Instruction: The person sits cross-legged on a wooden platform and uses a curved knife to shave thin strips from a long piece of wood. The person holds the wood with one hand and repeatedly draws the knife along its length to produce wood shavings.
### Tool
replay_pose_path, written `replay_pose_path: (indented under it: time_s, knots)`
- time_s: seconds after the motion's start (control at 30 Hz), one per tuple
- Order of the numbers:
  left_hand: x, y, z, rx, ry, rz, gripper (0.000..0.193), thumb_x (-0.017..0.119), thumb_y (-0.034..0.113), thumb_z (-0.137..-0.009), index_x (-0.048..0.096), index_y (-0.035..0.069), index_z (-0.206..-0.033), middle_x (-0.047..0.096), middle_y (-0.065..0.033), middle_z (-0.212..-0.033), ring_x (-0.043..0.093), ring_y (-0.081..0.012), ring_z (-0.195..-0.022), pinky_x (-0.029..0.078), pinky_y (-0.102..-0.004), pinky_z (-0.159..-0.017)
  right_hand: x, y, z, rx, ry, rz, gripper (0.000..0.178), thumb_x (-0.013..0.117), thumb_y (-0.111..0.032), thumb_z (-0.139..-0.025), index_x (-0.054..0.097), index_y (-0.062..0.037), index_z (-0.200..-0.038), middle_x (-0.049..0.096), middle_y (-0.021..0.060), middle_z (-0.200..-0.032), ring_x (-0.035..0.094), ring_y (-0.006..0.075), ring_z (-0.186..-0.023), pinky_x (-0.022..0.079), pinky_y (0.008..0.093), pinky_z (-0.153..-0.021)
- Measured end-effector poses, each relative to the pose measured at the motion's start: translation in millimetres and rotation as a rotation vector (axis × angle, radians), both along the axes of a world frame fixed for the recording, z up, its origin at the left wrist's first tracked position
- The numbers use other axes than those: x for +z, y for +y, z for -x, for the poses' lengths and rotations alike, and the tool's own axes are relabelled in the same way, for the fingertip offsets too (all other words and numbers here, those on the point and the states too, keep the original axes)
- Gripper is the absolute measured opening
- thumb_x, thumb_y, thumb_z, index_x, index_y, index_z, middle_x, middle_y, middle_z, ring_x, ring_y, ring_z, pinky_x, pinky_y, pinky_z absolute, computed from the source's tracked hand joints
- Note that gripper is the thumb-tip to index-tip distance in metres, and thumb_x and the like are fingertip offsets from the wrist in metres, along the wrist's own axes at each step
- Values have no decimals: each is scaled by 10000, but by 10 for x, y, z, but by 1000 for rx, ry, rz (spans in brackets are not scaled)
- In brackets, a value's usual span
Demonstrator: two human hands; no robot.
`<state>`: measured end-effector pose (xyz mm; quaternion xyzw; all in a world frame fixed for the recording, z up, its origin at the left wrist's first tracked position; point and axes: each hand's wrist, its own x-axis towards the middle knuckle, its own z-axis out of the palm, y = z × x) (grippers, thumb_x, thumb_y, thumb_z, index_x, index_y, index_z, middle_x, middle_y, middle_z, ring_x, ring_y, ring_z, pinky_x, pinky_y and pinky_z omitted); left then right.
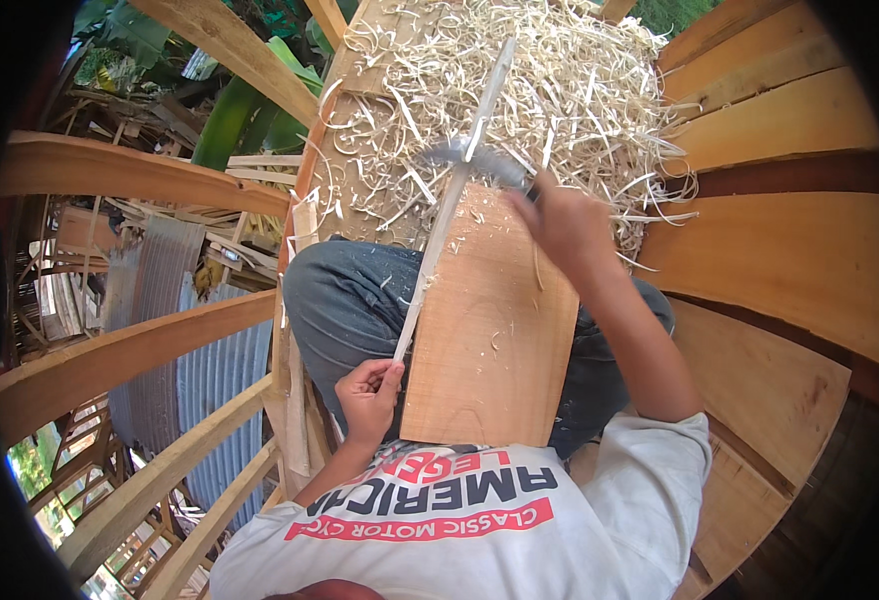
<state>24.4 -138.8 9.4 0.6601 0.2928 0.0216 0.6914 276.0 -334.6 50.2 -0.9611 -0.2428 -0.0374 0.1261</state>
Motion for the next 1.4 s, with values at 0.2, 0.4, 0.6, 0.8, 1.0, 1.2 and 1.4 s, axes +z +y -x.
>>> replay_pose_path:
  time_s: [0.2, 0.4, 0.6, 0.8, 1.0, 1.2, 1.4]
  knots:
    - [23, -12, 3, -13, -21, 7, 101, 660, 33, -823, 652, -64, -848, 643, -26, -701, 553, -25, -616, 431, -163, -547, 90, -78, -295, -216, 10, -54, 376, 530, -395, -901, 528, -49, -755, 539, 118, -515, 576, 301, -476, 456, 413, -463]
    - [13, 22, 22, -35, -31, -2, 94, 659, 38, -826, 650, -54, -843, 641, -22, -699, 549, -23, -616, 431, -166, -547, -88, -193, -210, -138, -140, -63, 332, 581, -384, -861, 534, -71, -758, 545, 88, -538, 568, 285, -474, 434, 398, -443]
    - [-4, 16, 33, -27, -57, -2, 100, 654, 37, -829, 646, -61, -850, 644, -26, -710, 557, -28, -623, 433, -163, -553, -37, -171, -95, 339, -157, -112, 293, 578, -349, -870, 542, -79, -763, 558, 92, -558, 576, 263, -486, 453, 361, -469]
    - [-6, 25, 39, -19, -34, 20, 101, 652, 38, -831, 644, -60, -854, 642, -22, -709, 551, -24, -621, 426, -162, -547, -116, -141, -226, 220, -218, -56, 323, 552, -358, -892, 577, -59, -776, 576, 83, -547, 568, 216, -440, 436, 350, -415]
    - [-25, 7, 42, -32, -68, -23, 98, 649, 43, -835, 643, -53, -853, 637, -15, -701, 538, -12, -608, 409, -155, -528, -175, -224, -475, -112, -96, -305, 285, 559, -306, -899, 574, -60, -756, 524, 83, -476, 529, 217, -386, 421, 318, -386]
    - [-38, 8, 62, -49, -68, 17, 97, 641, 45, -841, 639, -50, -855, 638, -15, -715, 540, -11, -613, 399, -148, -529, -32, -147, -680, -215, -22, -318, 288, 573, -297, -883, 544, -36, -764, 525, 100, -496, 530, 250, -411, 413, 362, -411]
    - [-22, 26, 54, -49, -63, 65, 103, 639, 55, -845, 632, -44, -872, 626, -1, -726, 527, -9, -616, 383, -148, -532, -172, -120, -887, -389, 34, -443, 313, 514, -342, -919, 575, -68, -781, 542, 89, -485, 554, 209, -433, 433, 361, -412]
